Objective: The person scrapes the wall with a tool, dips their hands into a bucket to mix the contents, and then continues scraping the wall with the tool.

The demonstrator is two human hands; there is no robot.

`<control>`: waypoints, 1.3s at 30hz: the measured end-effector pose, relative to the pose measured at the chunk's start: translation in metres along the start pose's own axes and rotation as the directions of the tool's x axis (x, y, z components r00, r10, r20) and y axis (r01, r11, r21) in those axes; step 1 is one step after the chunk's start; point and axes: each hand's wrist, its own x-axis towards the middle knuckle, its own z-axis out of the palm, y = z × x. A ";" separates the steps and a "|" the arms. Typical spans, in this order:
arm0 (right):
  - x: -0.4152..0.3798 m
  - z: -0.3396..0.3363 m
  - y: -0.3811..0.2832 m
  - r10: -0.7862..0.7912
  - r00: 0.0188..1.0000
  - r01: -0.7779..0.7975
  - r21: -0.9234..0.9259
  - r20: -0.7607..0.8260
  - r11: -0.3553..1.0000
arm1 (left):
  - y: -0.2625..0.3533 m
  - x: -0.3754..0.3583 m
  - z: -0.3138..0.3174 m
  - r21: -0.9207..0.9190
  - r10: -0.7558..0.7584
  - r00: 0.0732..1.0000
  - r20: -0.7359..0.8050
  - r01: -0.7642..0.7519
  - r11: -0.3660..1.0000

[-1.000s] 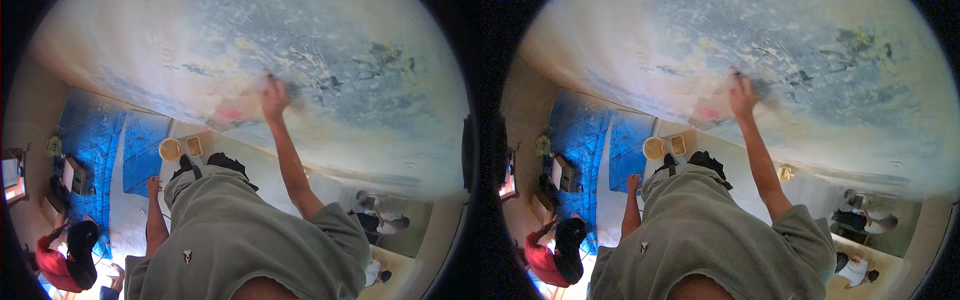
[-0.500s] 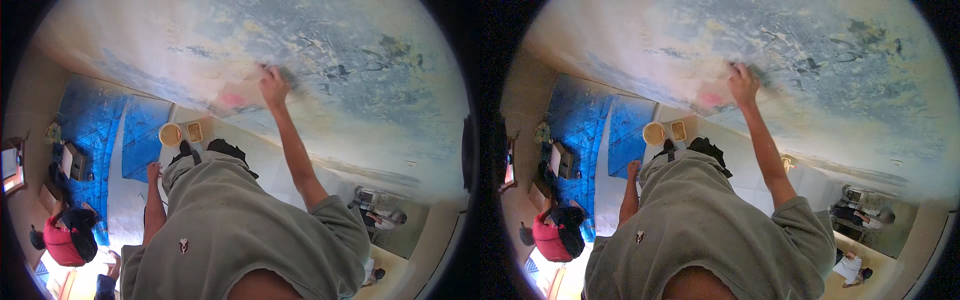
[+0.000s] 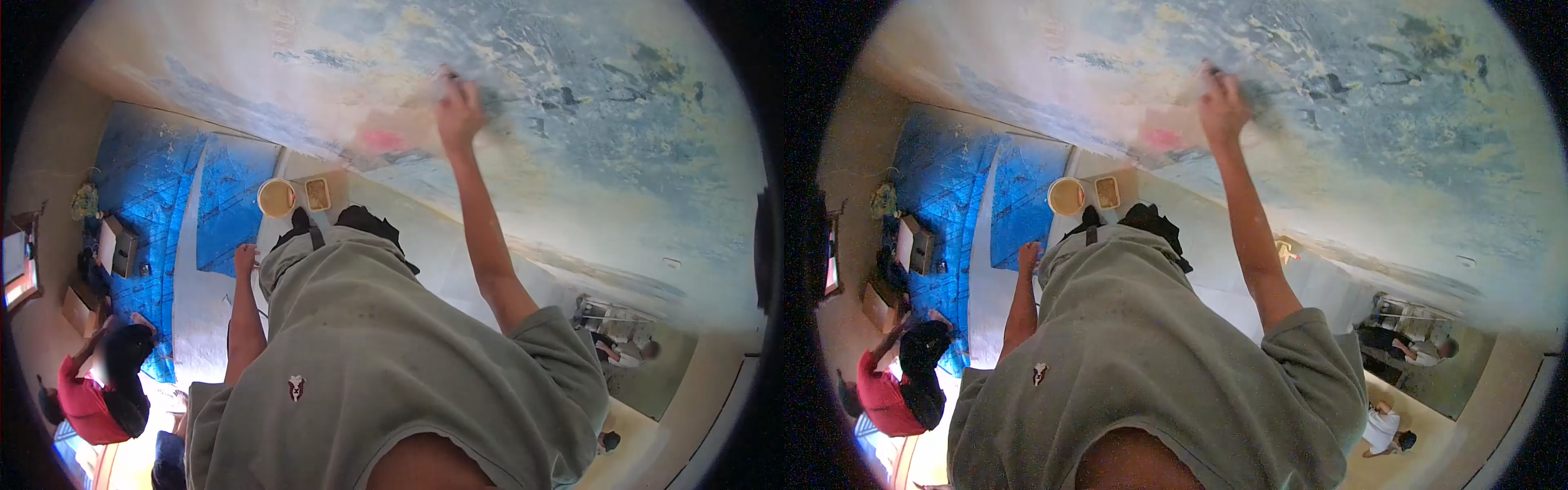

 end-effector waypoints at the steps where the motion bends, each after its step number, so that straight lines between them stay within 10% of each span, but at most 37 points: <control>1: -0.018 0.016 0.002 -0.061 0.994 0.069 -0.090 0.095 0.994 | -0.003 0.004 0.004 -0.045 -0.046 0.999 -0.009 0.046 0.998; 8: 0.027 -0.022 -0.011 0.059 0.996 -0.058 -0.021 0.064 0.998 | 0.005 0.003 0.003 -0.050 0.027 0.999 -0.031 -0.029 0.998; 10: 0.045 -0.036 -0.003 0.181 0.952 -0.158 0.109 -0.245 0.981 | -0.011 0.011 0.002 0.029 0.009 1.000 -0.017 -0.008 1.000; 16: -0.034 0.019 0.006 0.029 0.995 -0.033 0.044 0.091 0.998 | -0.001 0.000 0.004 0.018 -0.011 1.000 -0.025 0.012 1.000; 20: 0.036 -0.032 0.007 0.085 0.993 -0.091 -0.084 -0.076 0.992 | -0.018 0.012 0.003 -0.025 0.017 0.999 -0.027 -0.018 1.000; 22: 0.053 -0.032 0.023 0.031 0.901 0.001 0.074 -0.433 0.997 | -0.011 0.011 0.002 0.044 0.008 1.000 -0.006 -0.008 0.999; 26: -0.053 0.029 0.015 0.121 0.983 -0.111 -0.077 0.136 0.991 | 0.020 -0.003 0.001 0.030 -0.130 0.991 0.025 0.129 0.991; 30: -0.127 0.034 0.026 0.366 0.781 -0.410 -0.028 0.506 0.912 | 0.041 0.000 0.009 -0.031 -0.077 0.995 0.056 0.079 0.996; 32: -0.137 0.018 0.044 0.394 0.918 -0.394 -0.022 0.032 0.919 | 0.041 0.002 0.009 -0.020 -0.071 0.994 0.081 0.073 0.997; 34: -0.095 -0.024 0.036 0.743 0.632 -0.639 0.393 -0.221 0.661 | 0.043 0.016 0.012 -0.003 -0.039 0.992 0.121 0.040 0.999; 37: -0.074 -0.054 0.060 0.739 0.517 -0.586 0.452 -0.432 0.673 | 0.041 0.023 0.011 0.154 -0.092 0.973 0.213 0.059 0.986; 38: -0.116 -0.016 0.104 0.634 0.629 -0.494 0.399 -0.449 0.772 | 0.044 0.027 0.010 0.161 -0.132 0.968 0.213 0.098 0.982; 39: -0.121 -0.007 0.091 0.783 0.542 -0.580 0.539 -0.304 0.611 | 0.050 0.029 0.011 0.171 -0.172 0.963 0.210 0.137 0.976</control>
